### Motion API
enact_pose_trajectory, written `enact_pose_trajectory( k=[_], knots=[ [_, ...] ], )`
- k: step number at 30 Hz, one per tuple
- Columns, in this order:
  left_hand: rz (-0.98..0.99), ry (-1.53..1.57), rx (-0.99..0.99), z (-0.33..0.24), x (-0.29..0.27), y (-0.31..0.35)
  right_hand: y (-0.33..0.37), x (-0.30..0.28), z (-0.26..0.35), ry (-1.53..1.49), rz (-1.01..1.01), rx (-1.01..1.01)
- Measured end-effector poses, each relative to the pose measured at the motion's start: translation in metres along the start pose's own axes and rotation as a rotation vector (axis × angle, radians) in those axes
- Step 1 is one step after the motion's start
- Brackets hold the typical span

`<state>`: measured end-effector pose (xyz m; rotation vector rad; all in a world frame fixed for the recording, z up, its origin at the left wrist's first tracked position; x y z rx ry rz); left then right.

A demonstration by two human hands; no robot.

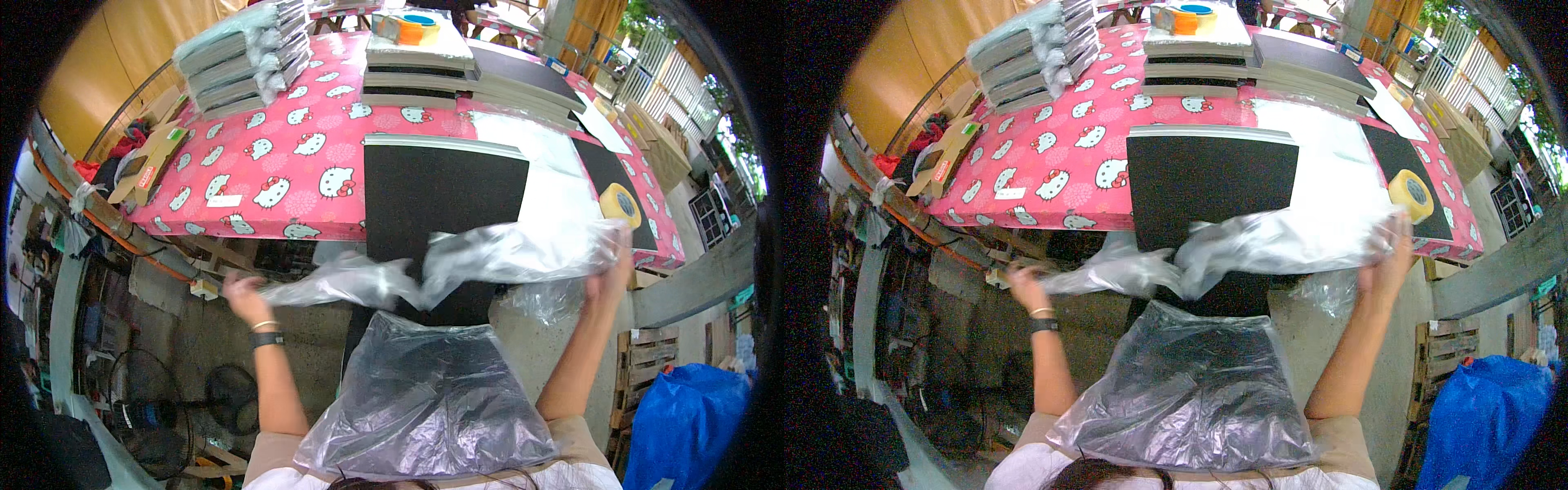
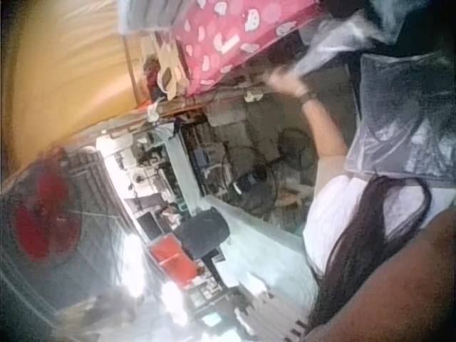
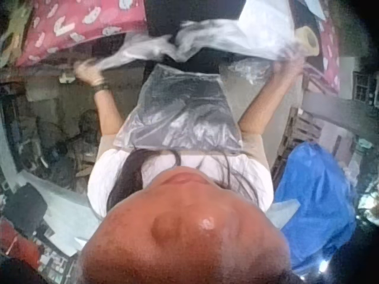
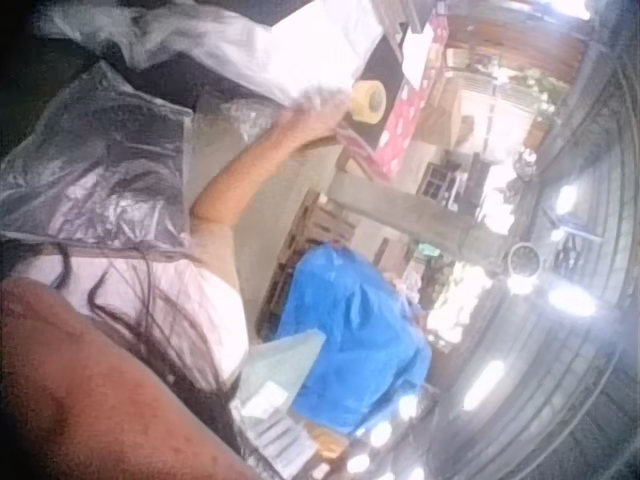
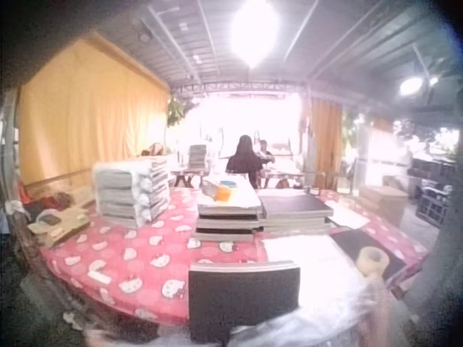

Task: The person places black and white notebooks into clear plastic bags one at a time, then stacks the wrapped items on a table. The person handles the notebooks and plastic bags by hand throughout the process.

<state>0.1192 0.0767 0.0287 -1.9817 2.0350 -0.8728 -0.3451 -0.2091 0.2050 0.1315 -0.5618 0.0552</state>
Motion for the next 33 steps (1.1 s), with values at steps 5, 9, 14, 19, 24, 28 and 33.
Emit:
enact_pose_trajectory(
  k=[5, 9, 14, 19, 24, 28, 33],
  knots=[
    [0.189, 0.501, -0.006, -0.161, 0.093, -0.011, 0.058, 0.089, -0.04, 0.861, 0.633, -0.054],
    [1.058, 0.385, 0.367, -0.216, 0.165, 0.072, 0.099, 0.143, -0.067, 1.11, 0.847, -0.26],
    [1.089, 1.025, -0.87, -0.173, 0.116, 0.067, 0.09, 0.118, -0.052, 1.055, 1.366, 0.535],
    [0.512, 1.732, -1.205, -0.162, 0.128, 0.064, 0.079, 0.072, -0.086, 0.552, 1.654, 0.508],
    [1.103, 1.042, -0.781, -0.121, 0.094, 0.106, 0.043, 0.037, -0.085, -0.1, 1.432, 0.402],
    [0.646, 1.263, -0.704, -0.131, 0.084, 0.083, 0.04, 0.031, -0.093, -0.11, 1.48, 0.503],
    [0.34, 1.326, -0.985, -0.138, 0.124, 0.066, 0.053, 0.033, -0.089, 0.702, 1.758, 0.35]
  ],
)
Point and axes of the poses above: each hand's wrist, its own y-axis away from the middle knuckle, its own x-axis out of the palm, z = x × y, the point moved 2 cm from there along -y, towards the middle knuckle, and after that the axes turned 15 degrees about x, right-handed, at the moved point
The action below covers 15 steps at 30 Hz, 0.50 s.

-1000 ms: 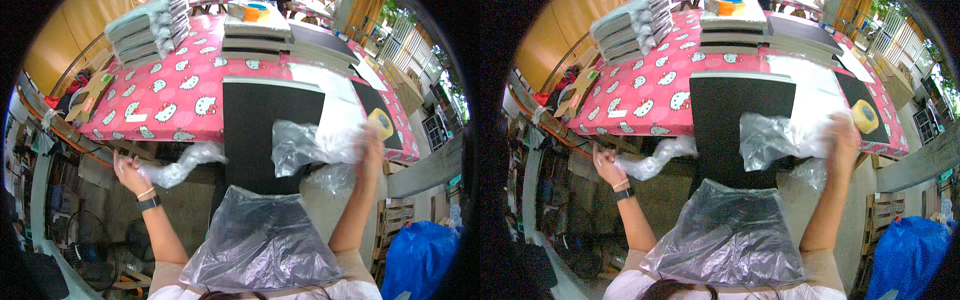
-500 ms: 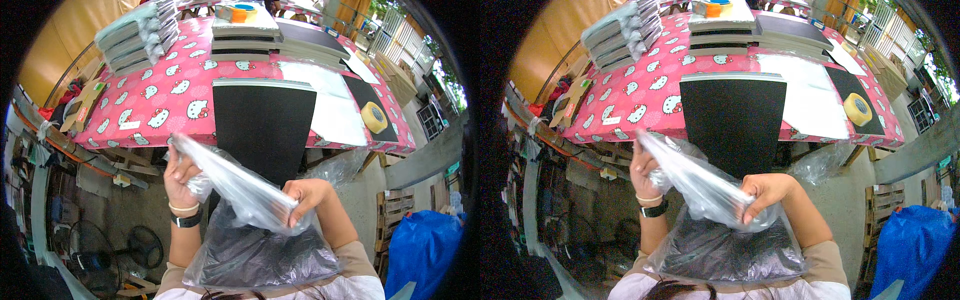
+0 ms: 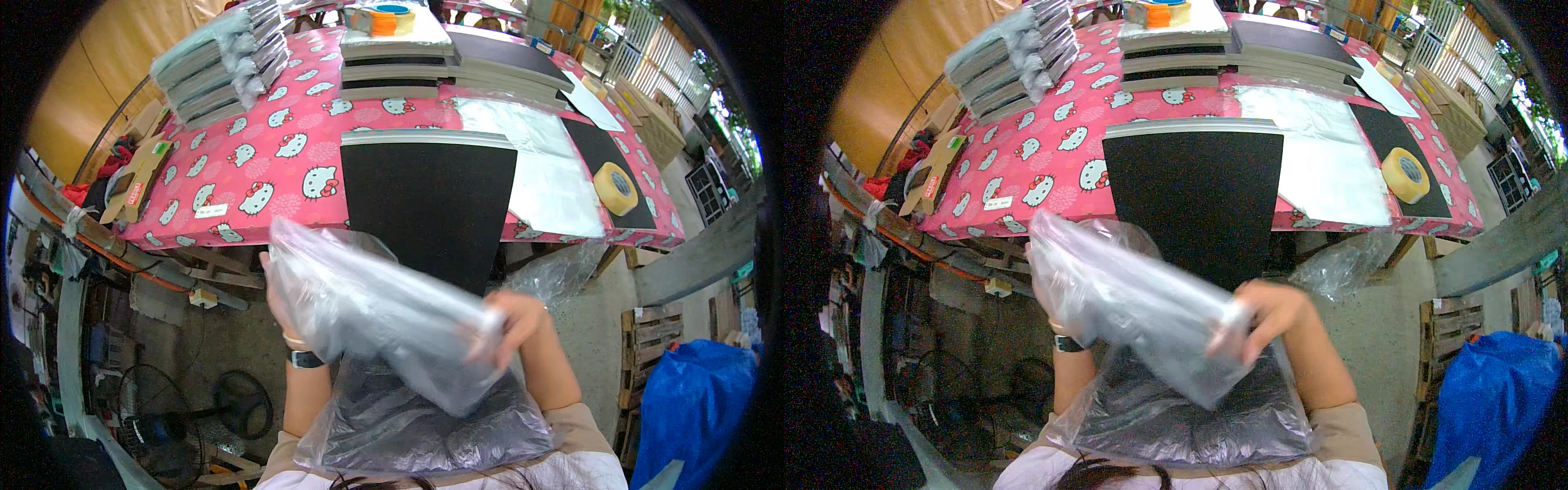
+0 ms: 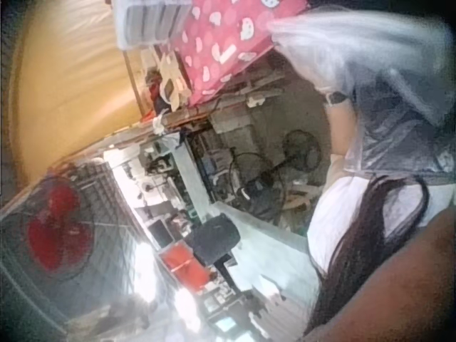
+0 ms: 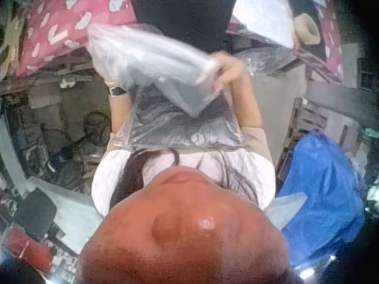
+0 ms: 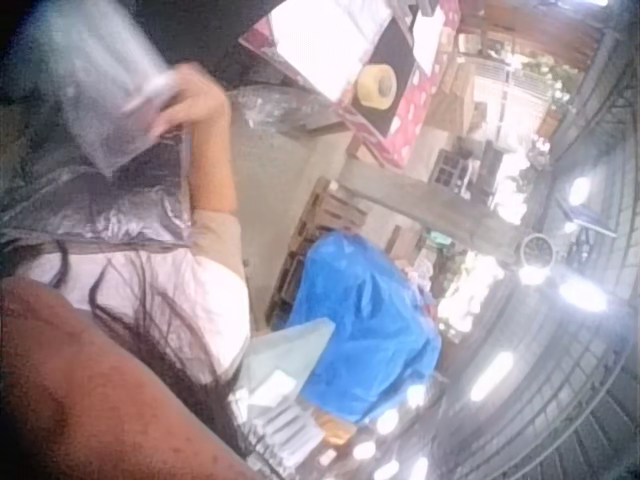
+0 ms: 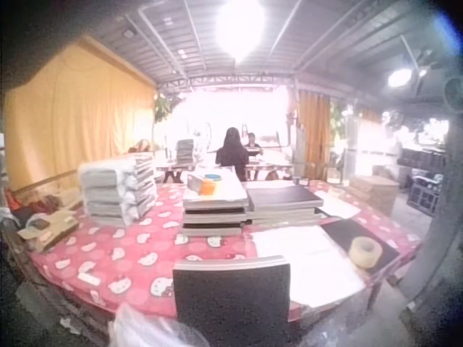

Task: The person places black and white notebooks into clear plastic bags one at a time, then stacks the wrapped items on a table. The person handles the notebooks and plastic bags by hand throughout the process.

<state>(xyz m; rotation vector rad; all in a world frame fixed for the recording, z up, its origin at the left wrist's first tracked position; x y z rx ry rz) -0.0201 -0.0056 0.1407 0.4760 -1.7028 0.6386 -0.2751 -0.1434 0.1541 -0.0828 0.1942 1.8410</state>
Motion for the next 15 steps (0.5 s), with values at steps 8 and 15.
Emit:
enact_pose_trajectory(
  k=[8, 15],
  knots=[
    [0.328, -1.208, 0.035, -0.016, 0.015, -0.076, 0.04, -0.092, 0.038, 0.113, -1.137, 0.197],
    [0.665, -2.134, 0.719, 0.026, 0.032, -0.13, 0.008, -0.115, 0.029, 0.741, -1.587, 0.38]
  ],
)
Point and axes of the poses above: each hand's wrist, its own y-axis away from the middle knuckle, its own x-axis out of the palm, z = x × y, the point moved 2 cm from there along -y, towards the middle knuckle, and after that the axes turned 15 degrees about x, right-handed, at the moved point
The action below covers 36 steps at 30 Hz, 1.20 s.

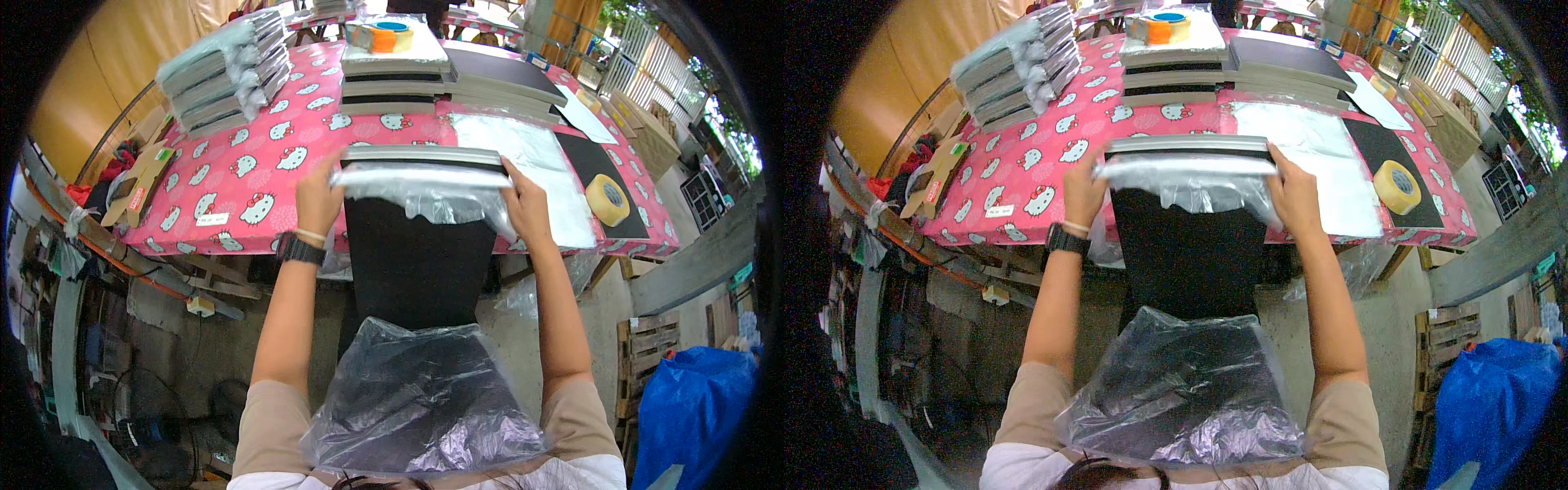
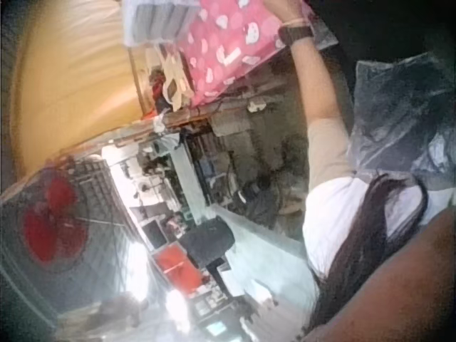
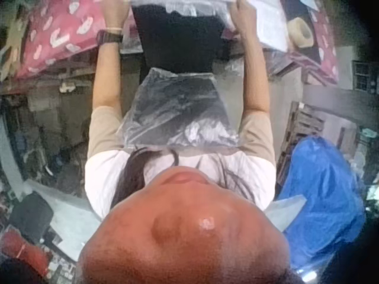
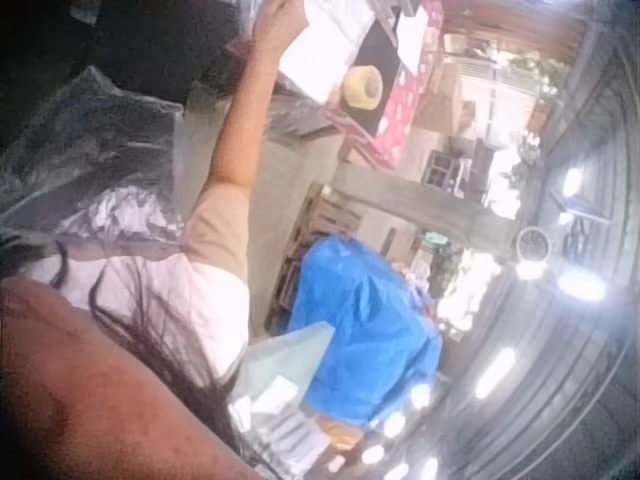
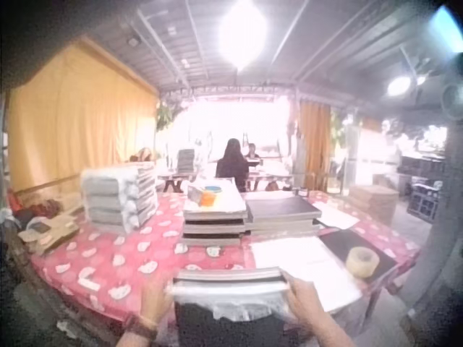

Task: The person places black and white notebooks into clear plastic bags one at a time, then stacks the wrapped items on a table. The person handles the notebooks and plastic bags by hand throughout the process.

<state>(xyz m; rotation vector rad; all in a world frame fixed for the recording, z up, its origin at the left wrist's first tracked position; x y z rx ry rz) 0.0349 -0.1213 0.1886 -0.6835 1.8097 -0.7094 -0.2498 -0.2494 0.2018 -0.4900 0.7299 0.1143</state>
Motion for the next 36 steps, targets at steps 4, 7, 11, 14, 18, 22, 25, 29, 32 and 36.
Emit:
enact_pose_trajectory(
  k=[4, 7, 11, 14, 18, 22, 25, 29, 32, 36],
  knots=[
    [-0.267, -0.033, 0.198, -0.015, -0.01, 0.041, 0.041, -0.011, 0.008, 0.034, -0.161, -0.209],
    [-0.387, -0.12, 0.28, -0.033, -0.026, 0.055, 0.06, -0.022, 0.001, -0.006, -0.265, -0.345],
    [-0.398, -0.246, 0.332, -0.044, -0.035, 0.06, 0.071, -0.023, 0.001, 0.005, -0.25, -0.329],
    [-0.3, -0.256, 0.34, -0.045, -0.032, 0.063, 0.07, -0.018, -0.004, 0.04, -0.219, -0.344],
    [-0.258, -0.144, 0.286, -0.03, -0.014, 0.076, 0.073, -0.011, -0.015, 0.121, -0.164, -0.347],
    [-0.095, -0.182, 0.084, -0.017, -0.008, 0.046, 0.04, 0.001, -0.004, 0.045, -0.056, -0.004],
    [-0.069, -0.182, 0.092, -0.011, -0.003, 0.016, 0.008, -0.001, -0.002, 0.085, 0.011, 0.071],
    [-0.059, -0.203, 0.154, -0.019, -0.01, 0.014, 0.011, -0.002, -0.011, 0.154, -0.063, -0.046],
    [-0.135, -0.221, 0.193, -0.02, -0.015, 0.042, 0.04, 0.002, -0.008, 0.067, -0.165, -0.065],
    [-0.219, -0.108, 0.192, -0.032, -0.023, 0.06, 0.061, -0.006, -0.007, -0.356, -0.033, 0.128]
  ],
)
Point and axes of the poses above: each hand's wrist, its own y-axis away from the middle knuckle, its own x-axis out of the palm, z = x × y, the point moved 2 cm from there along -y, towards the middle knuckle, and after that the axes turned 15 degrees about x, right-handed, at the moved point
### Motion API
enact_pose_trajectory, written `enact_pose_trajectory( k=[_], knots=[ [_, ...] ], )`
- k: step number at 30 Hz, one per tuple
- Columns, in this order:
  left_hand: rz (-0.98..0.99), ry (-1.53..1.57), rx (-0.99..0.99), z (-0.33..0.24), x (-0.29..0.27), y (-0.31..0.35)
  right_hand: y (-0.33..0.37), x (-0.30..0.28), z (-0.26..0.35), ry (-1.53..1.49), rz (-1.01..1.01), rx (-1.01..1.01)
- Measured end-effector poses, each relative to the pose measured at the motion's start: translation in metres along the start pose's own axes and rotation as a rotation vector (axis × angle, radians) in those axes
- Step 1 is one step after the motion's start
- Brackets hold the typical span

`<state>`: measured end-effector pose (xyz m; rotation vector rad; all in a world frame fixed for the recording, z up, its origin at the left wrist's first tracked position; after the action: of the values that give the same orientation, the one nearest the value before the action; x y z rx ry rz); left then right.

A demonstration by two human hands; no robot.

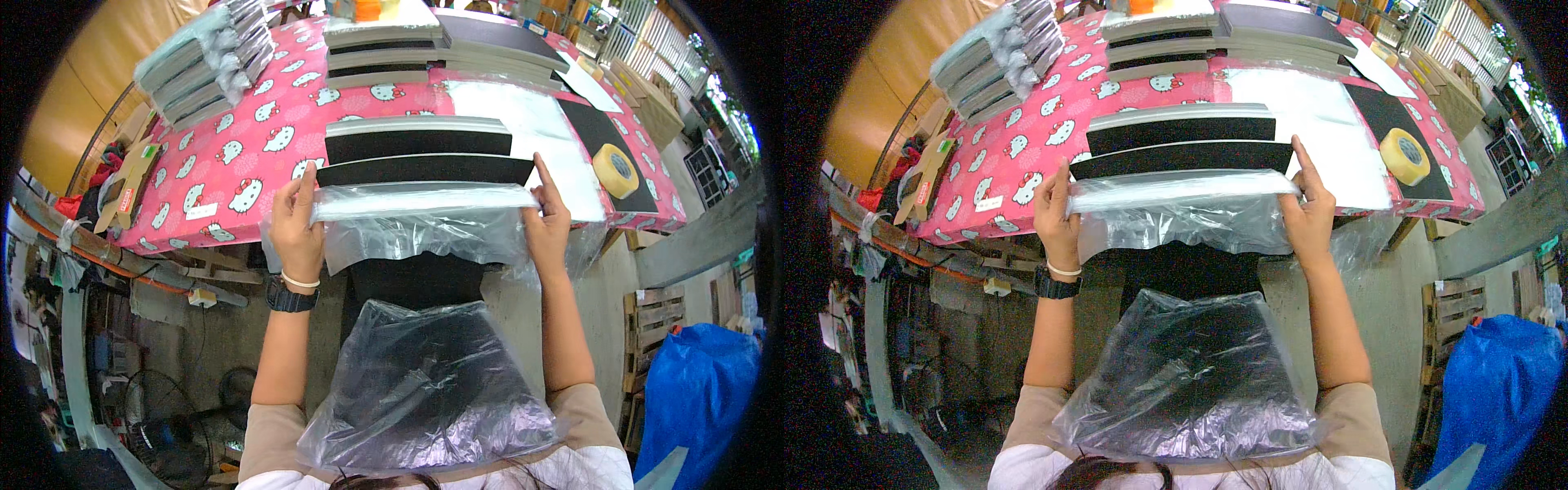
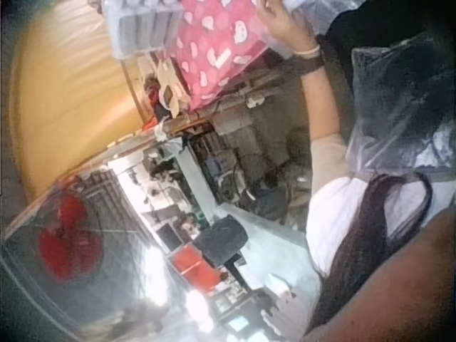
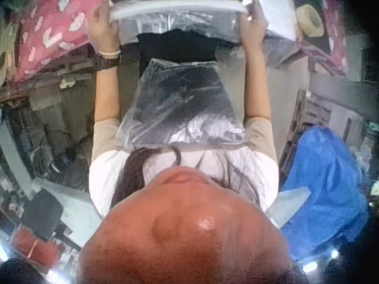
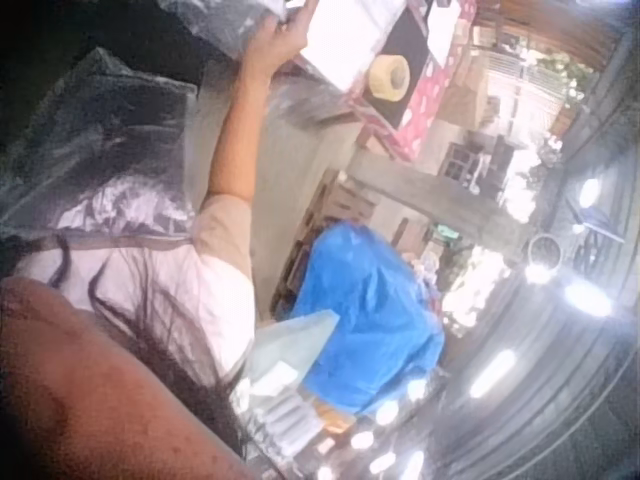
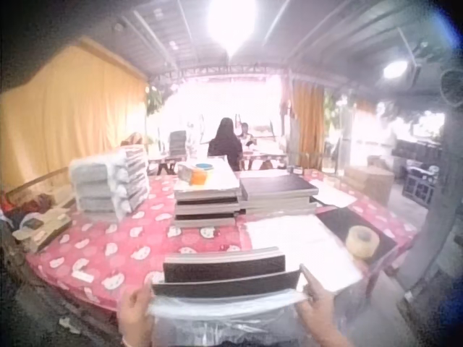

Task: The person places black and white notebooks into clear plastic bags one at a time, then stacks the wrapped items on a table. The person handles the notebooks and plastic bags by hand throughout the process.

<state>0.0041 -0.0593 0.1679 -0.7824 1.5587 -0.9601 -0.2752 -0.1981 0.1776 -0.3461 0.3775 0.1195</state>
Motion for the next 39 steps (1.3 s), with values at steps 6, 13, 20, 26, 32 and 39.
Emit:
enact_pose_trajectory(
  k=[6, 13, 20, 26, 32, 39],
  knots=[
    [-0.109, 0.117, -0.109, -0.019, 0.004, -0.011, 0.029, 0.008, 0.026, -0.203, -0.068, -0.025],
    [-0.128, 0.009, -0.096, -0.025, 0.003, -0.001, 0.04, -0.004, 0.02, -0.017, -0.184, -0.145],
    [-0.187, 1.045, -0.772, -0.006, -0.028, 0.002, 0.027, -0.048, 0.028, -0.446, 0.247, 0.309],
    [0.175, 1.481, -1.275, -0.005, -0.041, 0.027, 0.034, -0.035, 0.007, -0.807, 0.614, 0.728],
    [0.69, 1.116, -1.251, 0.0, -0.015, 0.127, 0.088, -0.038, -0.115, -1.176, 0.942, 0.83],
    [0.484, 0.815, -1.33, -0.026, 0.02, 0.265, 0.139, 0.023, -0.211, -0.044, 0.274, 0.612]
  ],
)
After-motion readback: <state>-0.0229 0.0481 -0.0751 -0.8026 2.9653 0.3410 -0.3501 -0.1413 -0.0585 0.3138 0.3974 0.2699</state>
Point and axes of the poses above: each hand's wrist, its own y-axis away from the middle knuckle, its own x-axis out of the palm, z = x × y, the point moved 2 cm from there along -y, towards the middle knuckle, and after that the axes turned 15 degrees about x, right-handed, at the moved point
